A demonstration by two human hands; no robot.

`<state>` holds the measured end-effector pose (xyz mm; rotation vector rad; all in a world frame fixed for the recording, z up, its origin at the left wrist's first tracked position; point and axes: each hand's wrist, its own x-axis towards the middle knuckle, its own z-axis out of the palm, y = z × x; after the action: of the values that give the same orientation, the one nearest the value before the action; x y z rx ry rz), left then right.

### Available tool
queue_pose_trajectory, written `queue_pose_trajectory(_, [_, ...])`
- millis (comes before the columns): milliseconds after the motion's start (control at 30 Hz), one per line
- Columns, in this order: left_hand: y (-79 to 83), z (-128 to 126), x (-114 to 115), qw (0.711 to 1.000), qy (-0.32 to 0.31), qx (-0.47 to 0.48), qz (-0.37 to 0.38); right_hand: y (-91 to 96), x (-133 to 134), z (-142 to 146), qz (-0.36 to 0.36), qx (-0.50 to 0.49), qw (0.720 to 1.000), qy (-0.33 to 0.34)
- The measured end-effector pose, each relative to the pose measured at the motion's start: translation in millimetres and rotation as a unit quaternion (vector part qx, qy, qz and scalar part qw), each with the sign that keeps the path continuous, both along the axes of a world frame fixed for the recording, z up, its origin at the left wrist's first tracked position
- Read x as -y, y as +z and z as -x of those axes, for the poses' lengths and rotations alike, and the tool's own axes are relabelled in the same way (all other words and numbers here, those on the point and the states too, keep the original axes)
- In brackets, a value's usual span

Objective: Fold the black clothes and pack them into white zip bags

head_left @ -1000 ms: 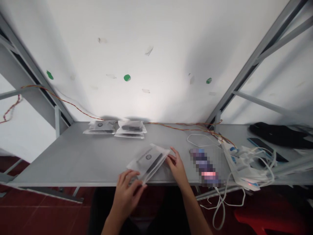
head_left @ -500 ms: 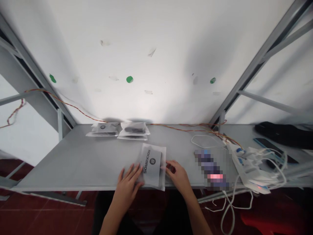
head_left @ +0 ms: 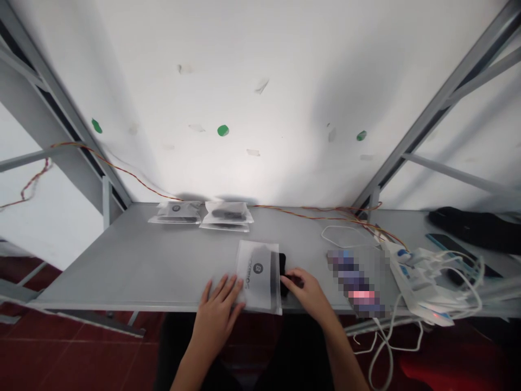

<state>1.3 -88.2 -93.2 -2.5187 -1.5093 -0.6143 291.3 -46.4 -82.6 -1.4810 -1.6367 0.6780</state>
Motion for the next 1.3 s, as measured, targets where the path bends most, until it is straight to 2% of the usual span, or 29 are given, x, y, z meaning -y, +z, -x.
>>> queue_pose_trajectory(133, [0.0, -1, 2, 1.000, -0.001, 0.003, -0.010, -0.3, 13, -44, 0.040, 0.009, 0.998, -0.039])
queue_pose_trajectory(233, [-2.8, 5, -2, 1.000, -0.002, 0.028, -0.008, 2.5, 26, -70, 0.079, 0.043, 0.996, -0.029])
queue_pose_trajectory(333, [-6.0, 20, -14, 0.996, 0.027, 0.078, -0.012, 9.6, 34, -87, 0.093, 0.090, 0.991, -0.018])
queue_pose_trajectory(433, [-5.5, 38, -26, 0.991, 0.079, 0.100, -0.029, 26.7, 27, -84, 0.029, 0.154, 0.985, -0.074])
queue_pose_trajectory(500, [-4.1, 44, -28, 0.989, 0.095, 0.106, -0.033, 41.7, 16, -61, -0.046, 0.201, 0.973, -0.101])
queue_pose_trajectory(533, [-3.8, 46, -28, 0.989, 0.095, 0.110, -0.035, 48.3, 9, -43, -0.079, 0.220, 0.969, -0.085])
queue_pose_trajectory(567, [-4.0, 46, -27, 0.989, 0.092, 0.112, -0.037, 53.2, 2, -23, -0.097, 0.234, 0.967, -0.016])
queue_pose_trajectory(600, [-4.7, 45, -25, 0.990, 0.087, 0.107, -0.040, 56.0, -5, -2, -0.109, 0.247, 0.959, 0.084])
queue_pose_trajectory(633, [-5.8, 43, -22, 0.991, 0.085, 0.094, -0.042, 56.6, -11, 17, -0.120, 0.265, 0.941, 0.173])
queue_pose_trajectory(700, [-8.5, 40, -18, 0.993, 0.095, 0.050, -0.040, 52.3, -22, 47, -0.112, 0.299, 0.913, 0.254])
queue_pose_trajectory(733, [-9.9, 38, -16, 0.994, 0.102, 0.027, -0.035, 48.6, -28, 55, -0.095, 0.317, 0.906, 0.263])
queue_pose_trajectory(800, [-12.0, 36, -15, 0.992, 0.120, -0.003, -0.027, 42.0, -42, 58, -0.029, 0.358, 0.906, 0.223])
queue_pose_trajectory(900, [-13.1, 33, -15, 0.989, 0.145, -0.024, -0.027, 42.1, -76, 45, 0.063, 0.412, 0.903, 0.110])
queue_pose_trajectory(1000, [-10.9, 28, -16, 0.986, 0.159, -0.036, -0.024, 54.8, -121, 34, 0.095, 0.432, 0.896, 0.028])
queue_pose_trajectory(1100, [-6.2, 25, -16, 0.984, 0.174, -0.044, -0.009, 69.5, -151, 26, 0.107, 0.429, 0.897, -0.010])
queue_pose_trajectory(1133, [-5.0, 25, -15, 0.983, 0.179, -0.046, -0.001, 72.9, -151, 21, 0.105, 0.424, 0.899, -0.017])
queue_pose_trajectory(1200, [-4.1, 26, -15, 0.981, 0.188, -0.044, 0.012, 74.5, -136, 7, 0.089, 0.413, 0.906, -0.030])
queue_pose_trajectory(1300, [-6.0, 21, -14, 0.980, 0.199, -0.020, 0.014, 57.2, -78, -24, 0.063, 0.401, 0.911, -0.066])
